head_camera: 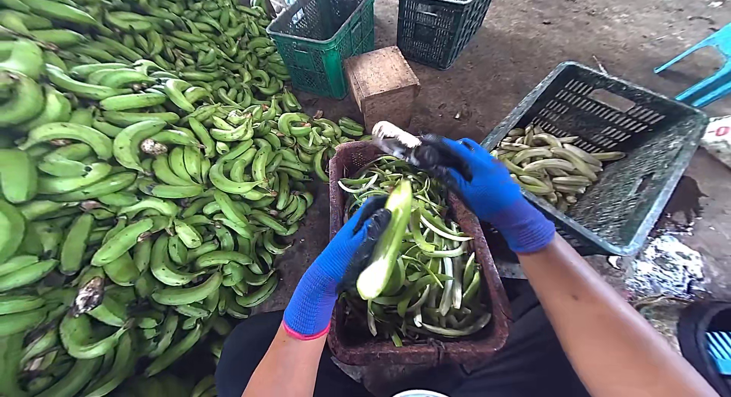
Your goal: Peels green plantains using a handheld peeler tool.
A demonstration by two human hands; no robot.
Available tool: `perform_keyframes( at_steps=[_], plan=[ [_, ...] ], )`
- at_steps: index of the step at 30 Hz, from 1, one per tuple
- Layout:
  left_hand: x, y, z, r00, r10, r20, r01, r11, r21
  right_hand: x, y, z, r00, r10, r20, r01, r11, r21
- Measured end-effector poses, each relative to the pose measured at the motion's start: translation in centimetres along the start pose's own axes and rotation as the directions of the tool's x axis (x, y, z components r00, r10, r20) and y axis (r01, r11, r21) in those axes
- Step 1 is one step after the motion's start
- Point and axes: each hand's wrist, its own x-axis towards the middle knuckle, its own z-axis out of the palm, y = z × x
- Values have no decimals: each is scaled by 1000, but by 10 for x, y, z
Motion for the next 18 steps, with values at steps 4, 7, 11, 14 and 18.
perform_keyframes(
  at_steps=[4,7,11,14,18],
  plan=[
    [14,-12,-4,982,63,-176,-65,998,-8,-6,-3,-2,1000,13,27,-14,999,48],
    [21,-14,-18,891,103,-443,-80,994,69,-19,-13,8,968,-134,214,126,991,49],
    [25,-18,-26,832,50,-552,-66,998,-9,-15,-9,-16,815,235,530,-107,959,-261],
    [30,-23,-25,878,27,-478,-142,968,-206,-19,-13,-20,856,278,436,-201,956,-216],
    [34,-22,-11,816,18,-578,-222,933,-284,-39,-35,14,972,-15,235,-6,996,90]
  ],
)
